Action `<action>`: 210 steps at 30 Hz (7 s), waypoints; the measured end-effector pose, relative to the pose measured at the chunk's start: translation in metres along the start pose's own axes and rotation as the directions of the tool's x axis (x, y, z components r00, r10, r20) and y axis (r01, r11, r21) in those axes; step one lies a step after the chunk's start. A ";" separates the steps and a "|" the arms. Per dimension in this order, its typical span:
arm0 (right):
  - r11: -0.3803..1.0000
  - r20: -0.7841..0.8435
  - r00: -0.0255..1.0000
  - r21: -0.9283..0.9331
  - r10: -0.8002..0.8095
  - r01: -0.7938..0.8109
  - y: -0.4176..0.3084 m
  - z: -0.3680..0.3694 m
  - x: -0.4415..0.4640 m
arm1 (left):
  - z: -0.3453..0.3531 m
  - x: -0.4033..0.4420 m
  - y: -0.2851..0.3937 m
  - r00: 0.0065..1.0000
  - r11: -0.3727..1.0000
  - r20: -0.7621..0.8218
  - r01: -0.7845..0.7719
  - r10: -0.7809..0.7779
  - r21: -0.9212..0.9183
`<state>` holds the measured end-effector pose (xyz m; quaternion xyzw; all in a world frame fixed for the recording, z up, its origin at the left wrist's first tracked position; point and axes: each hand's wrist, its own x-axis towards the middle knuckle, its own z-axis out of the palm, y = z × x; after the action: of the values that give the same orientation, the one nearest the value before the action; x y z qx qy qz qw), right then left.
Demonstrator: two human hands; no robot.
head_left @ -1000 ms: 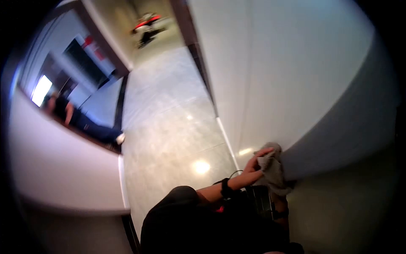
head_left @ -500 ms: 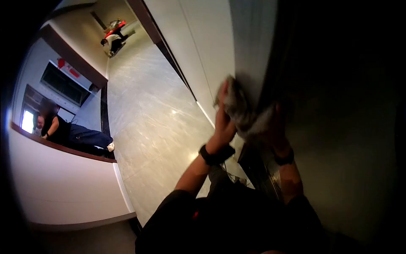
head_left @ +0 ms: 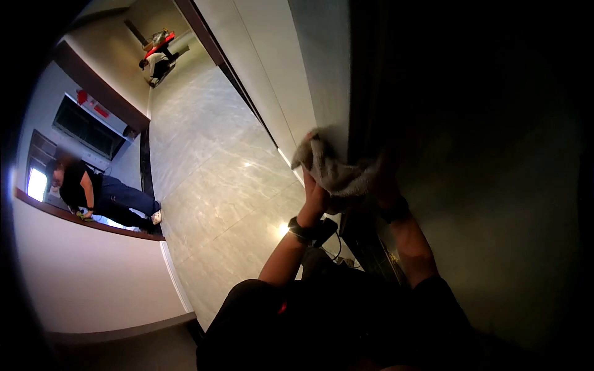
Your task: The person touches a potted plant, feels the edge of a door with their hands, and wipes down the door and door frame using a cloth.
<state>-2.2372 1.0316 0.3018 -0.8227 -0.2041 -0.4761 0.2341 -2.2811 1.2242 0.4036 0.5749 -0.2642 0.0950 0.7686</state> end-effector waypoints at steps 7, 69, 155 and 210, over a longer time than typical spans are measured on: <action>0.985 0.426 0.892 -0.145 0.151 -0.098 0.010 0.034 -0.116 | -0.019 -0.070 -0.068 0.978 0.977 -0.001 0.210 -0.210 -0.033; 0.841 -0.197 0.892 -0.302 0.406 -0.449 -0.169 0.254 0.123 | -0.288 0.259 -0.104 0.807 0.864 0.521 -0.447 0.278 0.232; 0.604 -0.052 0.987 -0.786 0.155 -0.136 0.062 0.697 0.437 | -0.520 0.657 -0.371 0.813 0.840 0.246 -0.542 0.527 -0.011; 0.304 -0.718 0.607 -0.527 0.340 -0.794 -0.015 0.724 0.512 | -0.522 0.701 -0.319 0.425 0.915 0.861 0.153 0.280 -0.374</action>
<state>-1.5100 1.5212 0.4386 -0.6984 0.4235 -0.5764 0.0269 -1.3922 1.4986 0.3946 0.3560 -0.6689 -0.2531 0.6014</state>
